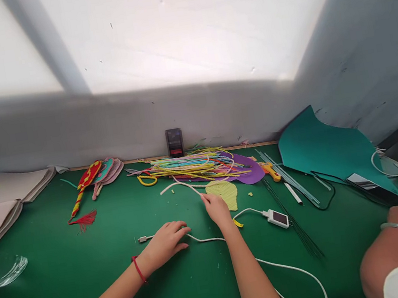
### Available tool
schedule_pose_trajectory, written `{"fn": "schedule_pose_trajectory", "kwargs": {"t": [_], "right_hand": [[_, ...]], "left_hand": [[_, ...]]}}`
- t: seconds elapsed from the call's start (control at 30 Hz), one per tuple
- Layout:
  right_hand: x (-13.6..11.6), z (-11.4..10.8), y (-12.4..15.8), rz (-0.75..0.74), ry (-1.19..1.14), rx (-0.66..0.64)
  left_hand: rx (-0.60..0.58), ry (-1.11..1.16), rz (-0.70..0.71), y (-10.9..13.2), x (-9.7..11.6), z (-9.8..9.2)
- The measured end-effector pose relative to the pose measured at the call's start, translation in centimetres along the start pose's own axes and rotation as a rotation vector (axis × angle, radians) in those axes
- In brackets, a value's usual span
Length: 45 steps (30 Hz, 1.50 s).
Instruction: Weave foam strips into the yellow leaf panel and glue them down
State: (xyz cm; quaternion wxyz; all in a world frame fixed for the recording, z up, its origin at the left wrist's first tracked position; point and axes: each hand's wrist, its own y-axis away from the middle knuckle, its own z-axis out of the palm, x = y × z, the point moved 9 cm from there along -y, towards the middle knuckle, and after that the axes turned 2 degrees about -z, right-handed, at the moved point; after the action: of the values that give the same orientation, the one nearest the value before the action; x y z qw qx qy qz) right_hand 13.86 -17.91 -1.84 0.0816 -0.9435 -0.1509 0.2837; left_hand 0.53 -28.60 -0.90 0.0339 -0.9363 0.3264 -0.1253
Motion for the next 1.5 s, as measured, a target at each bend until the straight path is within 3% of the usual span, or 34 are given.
{"fn": "schedule_pose_trajectory", "kwargs": {"t": [0.13, 0.47, 0.7, 0.93, 1.07, 1.23, 1.37, 1.5], "right_hand": [[-1.2, 0.0, -1.0, 0.018, -0.031, 0.021], [-3.6, 0.4, -2.2, 0.027, -0.137, 0.021], [-2.6, 1.2, -0.8, 0.047, -0.139, -0.071], [-0.9, 1.0, -0.6, 0.152, -0.017, -0.002], [-1.2, 0.8, -1.0, 0.083, -0.033, -0.005], [-3.0, 2.2, -0.6, -0.056, -0.116, -0.110], [-3.1, 2.6, -0.1, -0.123, -0.193, -0.209], [0.3, 0.3, -0.3, -0.101, -0.216, -0.176]], "left_hand": [[-0.020, -0.054, -0.032, 0.2, -0.1, 1.4], [0.070, 0.219, -0.077, -2.8, 1.2, 0.9], [0.205, 0.447, -0.312, -5.0, -2.7, 0.2], [0.354, 0.690, -0.470, -6.7, -4.9, 1.1], [0.470, 0.921, -0.568, -6.6, -7.6, 1.2], [0.570, 1.236, -0.600, -6.7, -10.1, 0.9], [0.752, 1.431, -0.596, -5.8, -11.4, -0.2], [0.974, 1.555, -0.586, -3.9, -13.2, -2.0]]}}
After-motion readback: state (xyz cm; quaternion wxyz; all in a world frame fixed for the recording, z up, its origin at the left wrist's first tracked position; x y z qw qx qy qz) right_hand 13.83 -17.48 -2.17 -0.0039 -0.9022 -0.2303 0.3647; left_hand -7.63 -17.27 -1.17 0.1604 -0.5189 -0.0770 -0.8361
